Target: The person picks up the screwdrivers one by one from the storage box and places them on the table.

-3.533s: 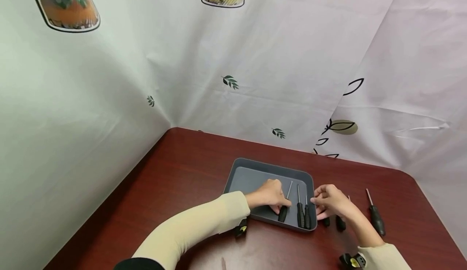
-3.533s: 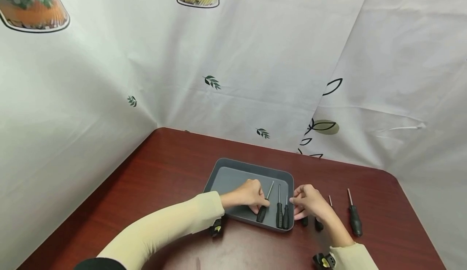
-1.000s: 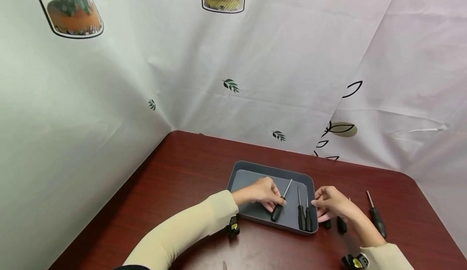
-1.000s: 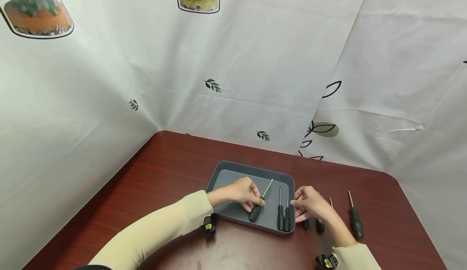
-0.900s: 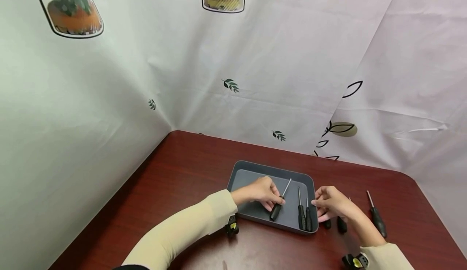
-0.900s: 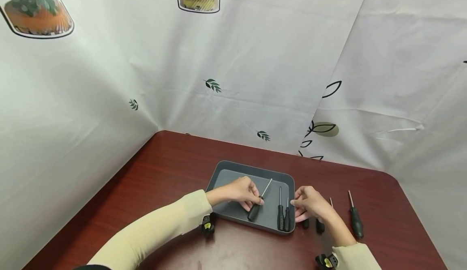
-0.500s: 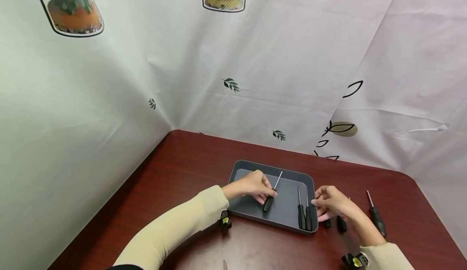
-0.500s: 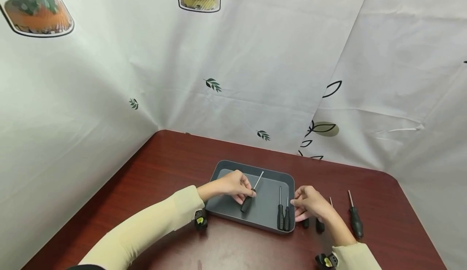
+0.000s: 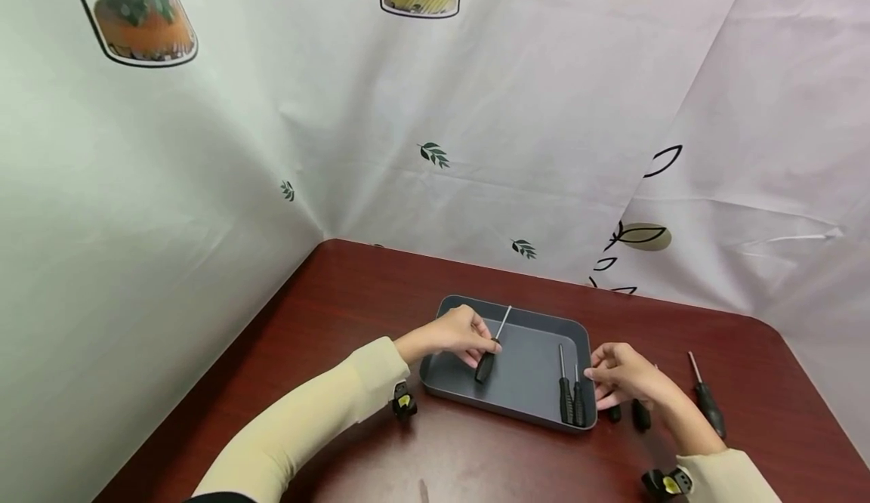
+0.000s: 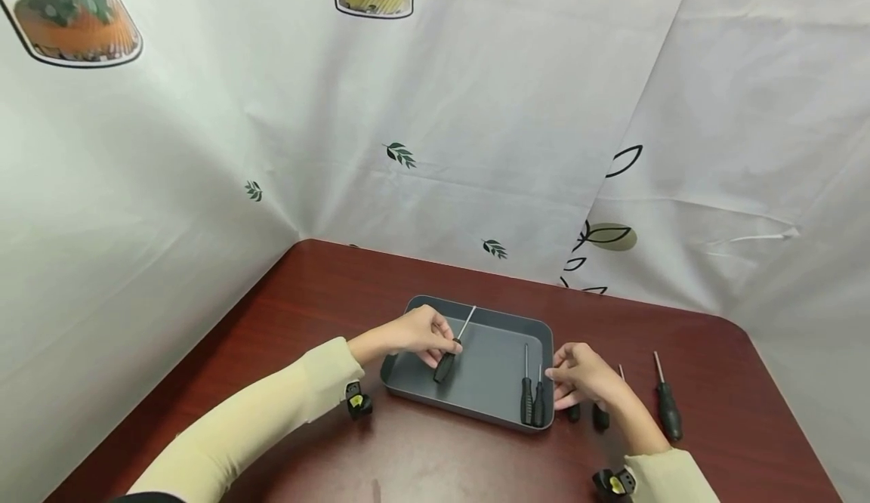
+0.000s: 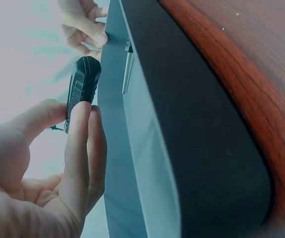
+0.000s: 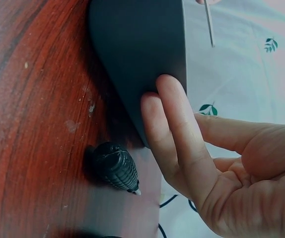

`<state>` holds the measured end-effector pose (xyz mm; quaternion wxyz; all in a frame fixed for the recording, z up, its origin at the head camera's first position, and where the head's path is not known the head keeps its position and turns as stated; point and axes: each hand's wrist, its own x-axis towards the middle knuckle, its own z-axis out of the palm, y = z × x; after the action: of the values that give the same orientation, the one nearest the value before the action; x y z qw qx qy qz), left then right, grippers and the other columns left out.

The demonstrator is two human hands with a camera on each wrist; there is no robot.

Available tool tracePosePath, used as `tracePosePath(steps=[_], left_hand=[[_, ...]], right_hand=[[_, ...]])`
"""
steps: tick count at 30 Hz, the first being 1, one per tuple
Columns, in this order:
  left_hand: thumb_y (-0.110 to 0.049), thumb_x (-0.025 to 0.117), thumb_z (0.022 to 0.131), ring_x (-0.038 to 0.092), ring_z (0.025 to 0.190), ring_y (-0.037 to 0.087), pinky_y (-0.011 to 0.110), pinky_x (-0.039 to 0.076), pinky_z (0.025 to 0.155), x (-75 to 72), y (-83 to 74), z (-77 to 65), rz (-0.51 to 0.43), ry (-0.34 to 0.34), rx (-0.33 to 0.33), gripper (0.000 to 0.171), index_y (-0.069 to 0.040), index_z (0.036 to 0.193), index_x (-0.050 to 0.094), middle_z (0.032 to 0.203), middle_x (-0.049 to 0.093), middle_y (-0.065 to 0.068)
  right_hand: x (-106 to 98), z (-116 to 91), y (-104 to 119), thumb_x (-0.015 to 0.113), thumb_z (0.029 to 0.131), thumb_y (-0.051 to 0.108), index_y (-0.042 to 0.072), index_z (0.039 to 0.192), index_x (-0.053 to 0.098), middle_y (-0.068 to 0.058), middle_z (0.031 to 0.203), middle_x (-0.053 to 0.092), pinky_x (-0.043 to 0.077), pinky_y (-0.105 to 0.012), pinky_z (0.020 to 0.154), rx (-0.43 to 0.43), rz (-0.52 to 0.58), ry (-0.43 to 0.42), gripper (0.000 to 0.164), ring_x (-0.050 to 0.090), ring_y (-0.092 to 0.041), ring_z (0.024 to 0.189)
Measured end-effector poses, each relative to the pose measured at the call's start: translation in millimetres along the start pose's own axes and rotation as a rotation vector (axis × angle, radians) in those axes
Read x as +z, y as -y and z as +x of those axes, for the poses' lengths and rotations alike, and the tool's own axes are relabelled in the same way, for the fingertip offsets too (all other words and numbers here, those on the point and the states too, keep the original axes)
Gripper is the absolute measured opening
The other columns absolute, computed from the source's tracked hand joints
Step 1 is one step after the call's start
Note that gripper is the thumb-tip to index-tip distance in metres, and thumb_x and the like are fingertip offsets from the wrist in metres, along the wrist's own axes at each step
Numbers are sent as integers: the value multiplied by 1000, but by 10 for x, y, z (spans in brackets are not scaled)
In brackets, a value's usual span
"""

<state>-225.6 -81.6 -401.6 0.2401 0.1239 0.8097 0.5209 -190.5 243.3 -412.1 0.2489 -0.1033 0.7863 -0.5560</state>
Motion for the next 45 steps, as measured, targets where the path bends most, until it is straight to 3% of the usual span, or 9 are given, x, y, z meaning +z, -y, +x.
tracePosePath(steps=[8,15,20,25,30,45], left_hand=[[-12,79,87,65,57,14,40,64,64,-137,-18,-79,-6,-5,18,15,0,84,70,70,66,8],[-13,79,86,65,55,13,39,64,62,-260,63,-127,11,-41,26,17,0,82,70,67,66,8],[-14,79,86,64,55,12,42,64,65,-341,101,-178,20,-59,9,17,0,83,70,68,67,8],[-16,79,86,66,59,14,36,64,63,-441,144,-215,0,-76,-9,17,0,84,71,75,68,9],[-16,79,86,64,57,13,33,63,59,-527,211,-251,-19,-93,-15,18,0,84,72,72,67,9],[-17,79,86,64,61,15,39,64,67,-752,305,-347,-57,-157,-46,20,2,91,73,80,68,10]], right_hand=[[-7,-4,17,58,98,-3,-17,109,43,-14,83,59,63,-44,62,5,1,3,23,66,-21,63],[-7,-2,7,56,99,-3,-17,109,43,-14,83,59,64,-42,60,5,11,10,22,66,-20,62],[1,1,3,56,99,-3,-18,110,42,-14,82,59,64,-42,61,10,20,9,24,66,-19,62],[1,-2,10,57,98,-3,-19,110,41,-14,83,59,64,-43,61,0,12,8,26,66,-20,62],[4,-3,7,58,98,-3,-19,111,41,-15,84,59,63,-44,62,5,6,2,27,66,-21,63],[-5,-12,-1,59,98,-1,-18,111,41,-16,87,60,63,-45,63,7,13,13,28,68,-24,66]])
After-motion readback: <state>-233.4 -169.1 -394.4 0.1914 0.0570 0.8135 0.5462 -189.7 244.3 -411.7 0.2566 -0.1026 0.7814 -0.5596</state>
